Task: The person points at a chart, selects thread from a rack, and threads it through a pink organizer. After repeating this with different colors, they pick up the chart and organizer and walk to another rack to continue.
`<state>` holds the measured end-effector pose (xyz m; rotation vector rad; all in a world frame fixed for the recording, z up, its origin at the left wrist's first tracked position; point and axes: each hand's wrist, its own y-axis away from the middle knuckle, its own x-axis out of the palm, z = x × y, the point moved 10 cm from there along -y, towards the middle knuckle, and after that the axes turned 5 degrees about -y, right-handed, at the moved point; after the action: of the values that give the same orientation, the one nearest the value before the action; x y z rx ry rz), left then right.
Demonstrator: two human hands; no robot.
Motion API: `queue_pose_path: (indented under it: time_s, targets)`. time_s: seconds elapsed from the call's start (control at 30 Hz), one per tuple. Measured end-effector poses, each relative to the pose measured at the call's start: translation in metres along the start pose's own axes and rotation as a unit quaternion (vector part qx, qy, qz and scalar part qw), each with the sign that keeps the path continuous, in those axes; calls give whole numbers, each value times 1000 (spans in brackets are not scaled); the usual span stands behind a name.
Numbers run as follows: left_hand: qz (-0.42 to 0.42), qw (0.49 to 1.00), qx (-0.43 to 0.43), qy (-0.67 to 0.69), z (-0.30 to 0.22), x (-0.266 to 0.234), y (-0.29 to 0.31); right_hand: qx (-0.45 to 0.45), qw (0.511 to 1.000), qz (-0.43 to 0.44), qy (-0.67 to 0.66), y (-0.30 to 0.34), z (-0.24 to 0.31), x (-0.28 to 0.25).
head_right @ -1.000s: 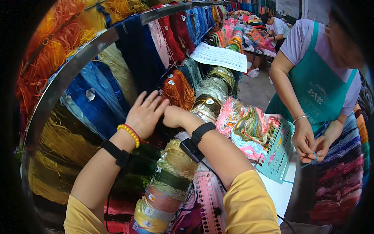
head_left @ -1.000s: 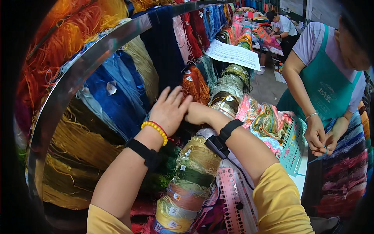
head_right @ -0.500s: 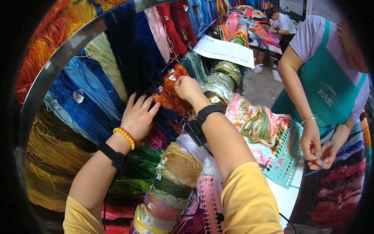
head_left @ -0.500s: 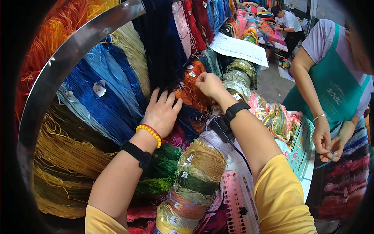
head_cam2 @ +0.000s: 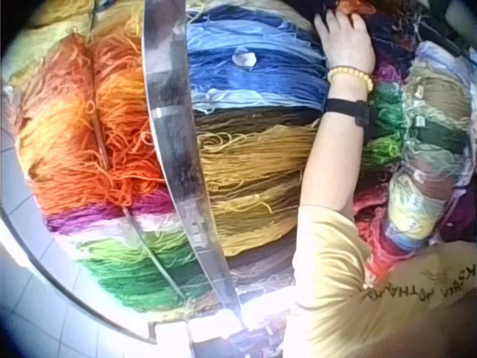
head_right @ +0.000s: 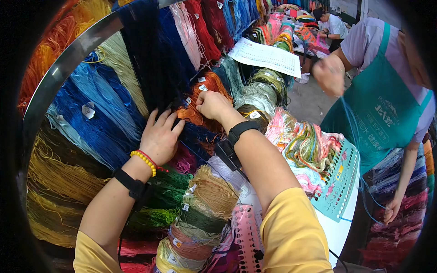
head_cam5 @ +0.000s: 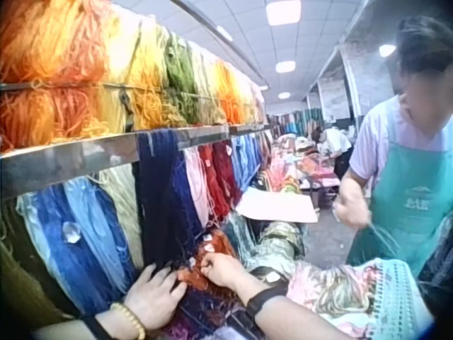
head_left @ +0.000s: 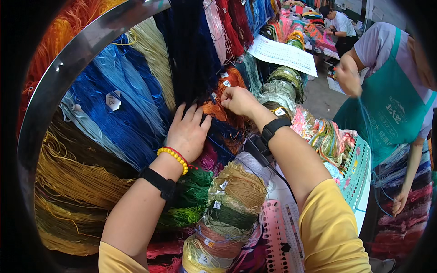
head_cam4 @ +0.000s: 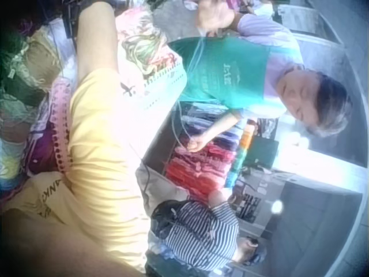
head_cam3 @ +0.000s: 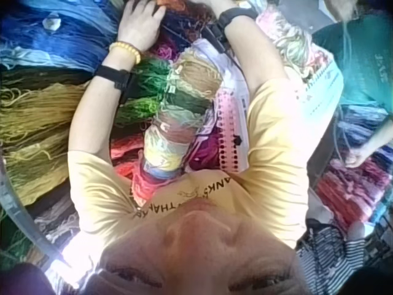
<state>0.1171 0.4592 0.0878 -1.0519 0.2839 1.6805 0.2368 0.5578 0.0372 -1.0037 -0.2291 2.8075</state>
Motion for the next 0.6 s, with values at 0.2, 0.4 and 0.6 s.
queue_pose_path:
  time_s: [0.2, 0.4, 0.6]
  targets:
    - [-4, 1000, -1, 8, 1, 1, 2, 31, 999, -36, 19, 3, -10, -13]
    - [-10, 1000, -5, 14, 2, -4, 3, -33, 997, -47, -51, 9, 17, -12]
    - [-43, 999, 28, 4, -6, -23, -8, -1, 998, 32, 59, 9, 15, 6]
